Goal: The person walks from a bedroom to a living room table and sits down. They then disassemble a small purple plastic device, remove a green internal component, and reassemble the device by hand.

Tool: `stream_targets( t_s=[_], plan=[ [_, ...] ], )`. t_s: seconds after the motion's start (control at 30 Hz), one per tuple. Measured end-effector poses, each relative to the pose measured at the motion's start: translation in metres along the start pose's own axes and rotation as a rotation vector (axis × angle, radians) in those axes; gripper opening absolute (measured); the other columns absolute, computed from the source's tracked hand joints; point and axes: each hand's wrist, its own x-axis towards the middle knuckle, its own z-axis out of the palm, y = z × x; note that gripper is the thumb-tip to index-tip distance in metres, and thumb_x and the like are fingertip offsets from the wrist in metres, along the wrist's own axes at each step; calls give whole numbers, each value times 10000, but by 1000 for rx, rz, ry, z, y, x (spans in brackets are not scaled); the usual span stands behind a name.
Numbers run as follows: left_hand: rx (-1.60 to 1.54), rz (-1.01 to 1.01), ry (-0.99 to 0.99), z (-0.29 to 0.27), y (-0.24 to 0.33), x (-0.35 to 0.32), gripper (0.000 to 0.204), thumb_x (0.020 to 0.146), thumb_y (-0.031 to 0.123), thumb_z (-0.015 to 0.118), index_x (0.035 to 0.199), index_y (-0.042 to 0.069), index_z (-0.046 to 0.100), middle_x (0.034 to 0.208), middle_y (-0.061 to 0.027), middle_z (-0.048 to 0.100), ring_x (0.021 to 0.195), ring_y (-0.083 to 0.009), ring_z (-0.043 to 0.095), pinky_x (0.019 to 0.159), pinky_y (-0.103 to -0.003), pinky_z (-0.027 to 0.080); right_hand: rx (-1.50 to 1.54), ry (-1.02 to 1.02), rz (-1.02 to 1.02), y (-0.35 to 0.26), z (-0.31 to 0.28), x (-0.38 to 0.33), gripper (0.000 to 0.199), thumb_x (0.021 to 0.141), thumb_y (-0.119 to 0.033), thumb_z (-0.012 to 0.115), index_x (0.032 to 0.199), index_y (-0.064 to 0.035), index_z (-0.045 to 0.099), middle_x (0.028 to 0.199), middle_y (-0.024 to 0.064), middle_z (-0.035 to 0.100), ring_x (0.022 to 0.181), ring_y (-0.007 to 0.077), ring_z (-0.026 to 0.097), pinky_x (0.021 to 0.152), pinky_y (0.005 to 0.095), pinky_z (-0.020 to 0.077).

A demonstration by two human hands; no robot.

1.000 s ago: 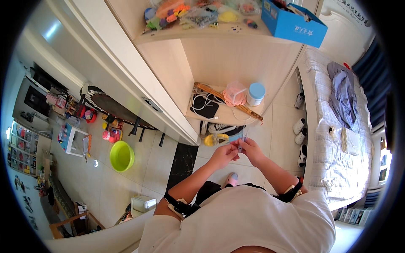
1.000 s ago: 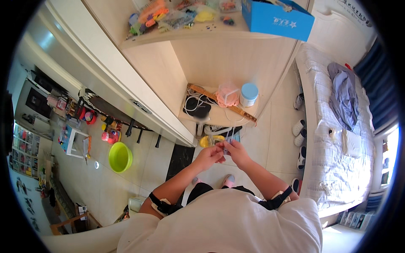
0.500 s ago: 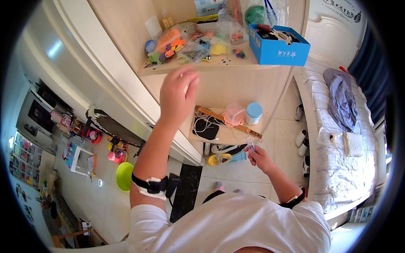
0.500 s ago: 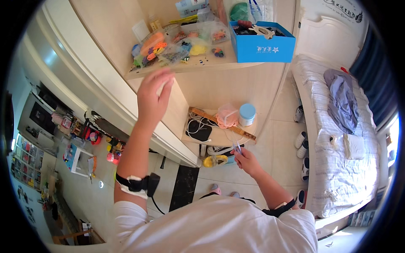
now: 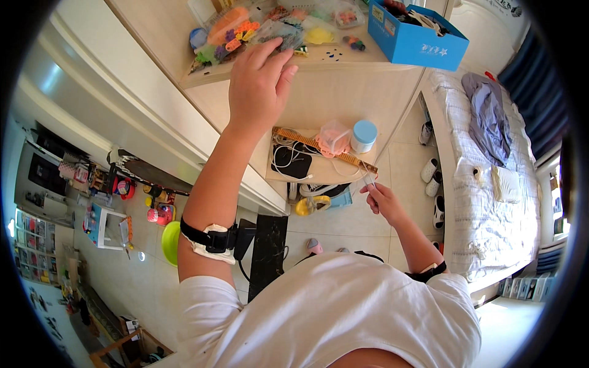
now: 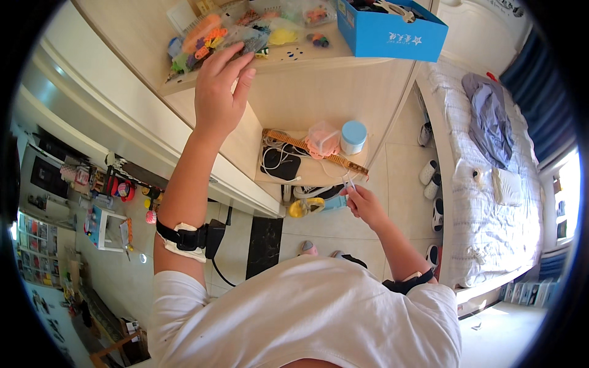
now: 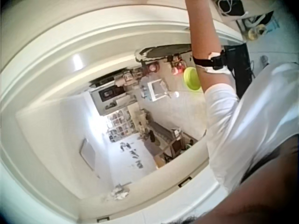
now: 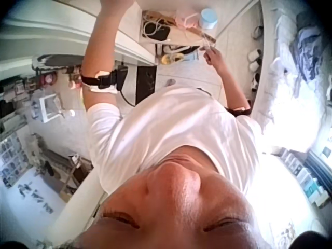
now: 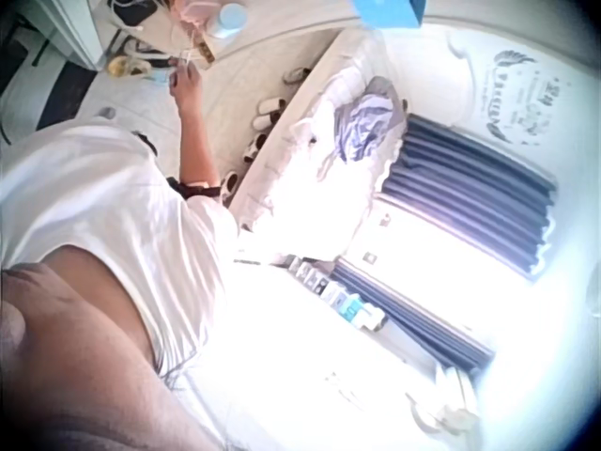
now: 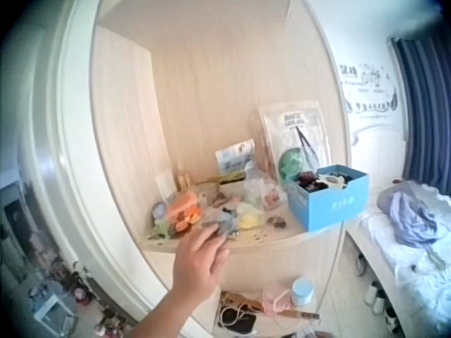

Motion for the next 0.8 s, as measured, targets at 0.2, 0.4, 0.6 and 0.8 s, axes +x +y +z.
stream_targets(
  t_s=[0.2, 0.4, 0.6, 0.8],
  plan=[
    [34, 37, 17, -6, -3, -14, 256, 806, 149, 596, 1042, 53, 612, 1157, -120, 543, 1038, -312, 500, 897, -399, 390, -33, -3, 4, -4, 21, 10, 315, 944, -311, 405, 957, -30, 547, 590, -35, 384, 460, 52, 326, 412, 198, 284],
    [-332, 67, 92, 12, 25, -70, 232, 743, 50, 599, 975, 38, 610, 1051, -95, 587, 926, -308, 553, 813, -401, 431, 20, 74, 51, 9, 10, 12, 306, 940, -312, 413, 967, -40, 552, 598, -34, 388, 463, 49, 325, 411, 196, 279],
    [-446, -562, -681, 147, 37, -217, 298, 806, 197, 568, 1046, 23, 538, 971, -142, 609, 903, -296, 582, 746, -380, 470, 48, 174, 104, 22, 5, -6, 304, 942, -303, 414, 961, -37, 560, 582, -38, 396, 465, 45, 346, 406, 194, 280],
    [-349, -1041, -1055, 282, 50, -263, 546, 784, 359, 604, 1134, -26, 438, 994, -193, 602, 957, -317, 573, 759, -409, 472, 112, 387, 225, 68, -16, -57, 312, 946, -295, 402, 968, -28, 560, 559, -35, 401, 441, 47, 348, 407, 196, 285]
  ],
)
